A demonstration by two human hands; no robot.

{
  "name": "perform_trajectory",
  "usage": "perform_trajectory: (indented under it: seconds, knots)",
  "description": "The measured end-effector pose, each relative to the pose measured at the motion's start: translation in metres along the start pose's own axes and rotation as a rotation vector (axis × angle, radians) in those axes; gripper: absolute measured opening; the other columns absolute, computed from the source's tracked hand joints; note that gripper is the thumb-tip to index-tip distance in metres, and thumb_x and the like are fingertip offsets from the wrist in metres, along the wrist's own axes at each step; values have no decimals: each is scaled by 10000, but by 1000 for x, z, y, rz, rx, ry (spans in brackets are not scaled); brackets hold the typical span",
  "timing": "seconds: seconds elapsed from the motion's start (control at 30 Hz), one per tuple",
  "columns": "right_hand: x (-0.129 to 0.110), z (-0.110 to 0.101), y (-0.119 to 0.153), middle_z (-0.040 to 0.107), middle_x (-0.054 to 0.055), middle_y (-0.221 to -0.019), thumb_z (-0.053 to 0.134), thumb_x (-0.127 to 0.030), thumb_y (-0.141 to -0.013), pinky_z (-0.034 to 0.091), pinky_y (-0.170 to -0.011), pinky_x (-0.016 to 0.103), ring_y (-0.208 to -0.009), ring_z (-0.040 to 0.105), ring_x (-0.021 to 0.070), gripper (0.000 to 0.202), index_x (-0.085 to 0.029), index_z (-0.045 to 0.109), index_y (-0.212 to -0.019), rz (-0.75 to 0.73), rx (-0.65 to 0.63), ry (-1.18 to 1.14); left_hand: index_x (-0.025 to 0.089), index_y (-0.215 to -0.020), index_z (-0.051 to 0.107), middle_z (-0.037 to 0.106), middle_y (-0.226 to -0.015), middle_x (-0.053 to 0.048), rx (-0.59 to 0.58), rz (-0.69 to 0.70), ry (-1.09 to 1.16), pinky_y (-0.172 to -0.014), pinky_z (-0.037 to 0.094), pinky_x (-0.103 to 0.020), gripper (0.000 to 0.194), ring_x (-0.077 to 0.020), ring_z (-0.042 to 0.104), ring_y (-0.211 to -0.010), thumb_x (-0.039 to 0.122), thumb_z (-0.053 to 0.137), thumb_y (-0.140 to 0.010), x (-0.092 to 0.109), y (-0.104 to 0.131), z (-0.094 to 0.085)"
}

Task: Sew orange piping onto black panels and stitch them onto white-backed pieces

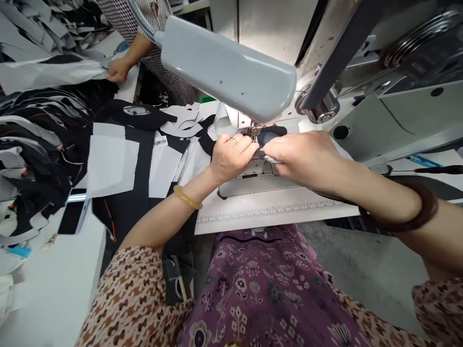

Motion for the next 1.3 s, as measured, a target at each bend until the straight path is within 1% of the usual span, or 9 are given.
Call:
perform_trajectory:
  seconds: [0.1,0.23,0.47,0.63,0.87,1.07,1.13,1.2,1.3]
  knots:
    - [-6,1,2,579,7,-728,419,-100,-735,125,-496,255,-616,393,116,156,-171,557,-746,-39,8,26,209,-888,592,622,-694,-26,38,-27,-21,-603,244,-329,210,-140,526,-659,254,390,-927,2,8,-5]
    - [-29,14,12,598,48,-743,322,-33,-824,156,-487,250,-648,467,121,271,-130,547,-709,-217,120,98,232,-1065,556,686,-867,-4,-11,111,114,-661,287,-308,200,-112,586,-751,164,460,-902,2,18,-9]
    - [-34,17,20,578,47,-708,364,-6,-810,186,-485,248,-625,475,116,223,-121,494,-667,-307,395,185,216,-1029,568,701,-870,-2,12,115,23,-716,377,-306,196,-113,626,-794,152,432,-903,3,21,-5]
    - [-31,16,18,549,32,-670,346,-1,-794,157,-486,242,-601,450,113,226,-125,474,-656,-287,334,126,171,-987,573,692,-838,-13,202,139,-8,-672,411,-267,157,-116,620,-772,138,463,-880,12,21,-11]
    - [-6,14,5,553,15,-694,410,-63,-743,96,-489,254,-620,438,106,128,-139,505,-704,-74,86,-45,127,-908,582,655,-733,-40,177,195,47,-573,400,-258,163,-117,553,-621,113,423,-874,7,8,-12]
    - [-14,7,7,575,14,-767,465,-107,-729,180,-534,274,-714,496,120,80,-151,519,-769,-121,86,-82,155,-986,576,664,-766,-45,68,246,164,-554,440,-298,178,-163,582,-630,153,476,-838,2,4,-13]
    - [-19,-5,20,579,11,-779,474,-193,-788,234,-556,283,-725,506,126,55,-157,515,-781,-243,203,-8,156,-987,583,658,-709,-57,158,258,176,-524,431,-320,209,-178,575,-587,145,440,-835,3,6,-15]
    - [-14,-38,47,584,-6,-755,425,-253,-852,296,-581,273,-694,504,104,139,-171,499,-769,-407,502,31,169,-1003,583,669,-720,-56,216,201,180,-522,437,-330,243,-184,582,-586,117,444,-811,2,7,-14]
    - [42,-113,95,587,-30,-698,395,-142,-841,363,-625,207,-671,514,62,107,-182,485,-798,-397,1044,-25,170,-991,580,676,-746,-45,229,186,161,-536,460,-331,239,-187,595,-609,108,485,-780,6,9,-14]
Point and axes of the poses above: each hand's wrist, its own y-axis away from the middle knuckle, its own z-axis out of the palm, x = y × z, the point moved 6 cm from there along -y, towards the middle knuckle
